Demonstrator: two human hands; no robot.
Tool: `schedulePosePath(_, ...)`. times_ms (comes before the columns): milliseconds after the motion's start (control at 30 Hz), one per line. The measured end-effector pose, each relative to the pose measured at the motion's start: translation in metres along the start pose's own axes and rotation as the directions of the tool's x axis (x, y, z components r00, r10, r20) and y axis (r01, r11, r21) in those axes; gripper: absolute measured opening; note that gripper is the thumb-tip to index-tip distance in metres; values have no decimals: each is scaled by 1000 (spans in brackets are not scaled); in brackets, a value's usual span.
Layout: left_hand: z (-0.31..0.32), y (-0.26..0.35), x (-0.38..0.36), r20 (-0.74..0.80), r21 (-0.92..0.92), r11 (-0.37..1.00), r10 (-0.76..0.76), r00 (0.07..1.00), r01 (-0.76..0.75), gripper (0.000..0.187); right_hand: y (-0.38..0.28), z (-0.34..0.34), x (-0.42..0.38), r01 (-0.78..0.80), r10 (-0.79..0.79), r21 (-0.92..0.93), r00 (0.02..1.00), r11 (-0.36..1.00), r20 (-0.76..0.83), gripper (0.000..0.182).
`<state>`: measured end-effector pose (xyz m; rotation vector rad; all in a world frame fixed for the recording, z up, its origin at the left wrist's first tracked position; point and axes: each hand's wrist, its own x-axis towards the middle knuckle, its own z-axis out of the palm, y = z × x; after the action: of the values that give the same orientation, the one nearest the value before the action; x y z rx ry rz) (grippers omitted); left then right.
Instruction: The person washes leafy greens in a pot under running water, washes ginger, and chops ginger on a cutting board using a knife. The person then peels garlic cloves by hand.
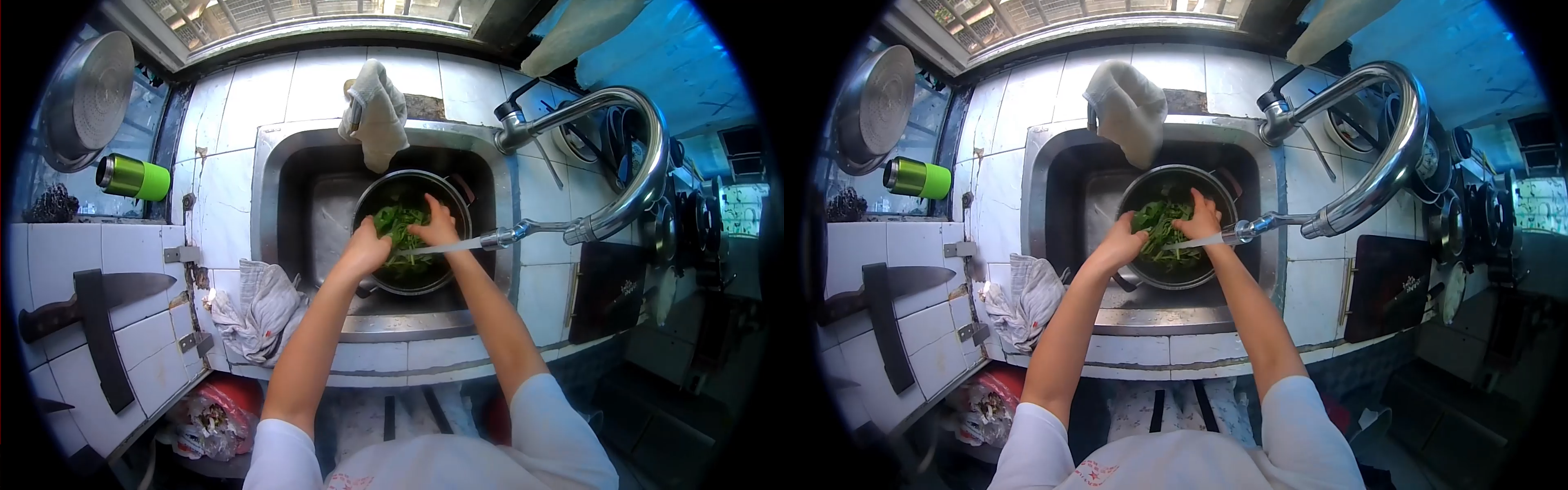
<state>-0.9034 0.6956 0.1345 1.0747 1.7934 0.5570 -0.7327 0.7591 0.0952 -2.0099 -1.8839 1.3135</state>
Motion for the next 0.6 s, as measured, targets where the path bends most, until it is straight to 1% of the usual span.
schedulePosePath(33,6,-22,16,217,-138,985,-68,974,99,61,4,16,8,-2,2,14,1000,1000,-8,88)
schedulePosePath(67,1,-10,10,218,-126,988,-58,974,87,61,9,33,19,-123,124,-39,991,992,42,90)
schedulePosePath(100,-7,11,-7,252,-233,931,-222,942,281,64,7,43,27,-238,246,-97,966,966,81,91)
schedulePosePath(133,-11,24,-16,301,-329,827,-365,881,455,66,-3,46,23,-240,248,-137,968,961,45,87)
schedulePosePath(200,-4,16,-17,371,-470,695,-404,836,544,68,0,46,28,-44,40,34,992,998,120,71)
schedulePosePath(233,2,9,-12,402,-550,590,-434,806,591,68,0,47,20,27,-28,59,999,998,16,61)
schedulePosePath(267,11,-14,2,498,-588,485,-413,763,647,67,-20,34,-3,100,-94,68,991,993,-91,51)
schedulePosePath(333,18,-13,8,653,-652,290,-253,713,700,66,-59,-4,-52,208,-197,49,967,977,-161,36)
schedulePosePath(367,22,-11,13,704,-660,214,-160,692,720,59,-64,-9,-65,329,-307,43,914,943,-265,30)
schedulePosePath(400,19,5,7,675,-681,195,-209,708,706,54,-70,-16,-76,450,-414,17,835,893,-362,24)
schedulePosePath(433,31,-2,14,663,-736,8,211,718,677,50,-77,-25,-89,502,-461,-7,789,865,-405,23)
schedulePosePath(467,49,-22,26,589,-733,-88,413,694,674,48,-84,-31,-100,551,-506,-33,738,834,-446,21)
schedulePosePath(500,68,-42,39,487,-697,-174,596,638,695,46,-85,-30,-105,549,-513,-63,726,833,-457,20)
schedulePosePath(533,89,-74,55,470,-849,12,472,746,527,45,-82,-30,-107,549,-537,-106,728,829,-426,24)
schedulePosePath(567,106,-99,70,395,-916,225,363,844,333,44,-76,-29,-106,505,-536,-185,757,843,-374,30)
schedulePosePath(600,105,-86,71,363,-910,284,185,913,304,39,-69,-30,-101,460,-529,-268,785,847,-324,35)
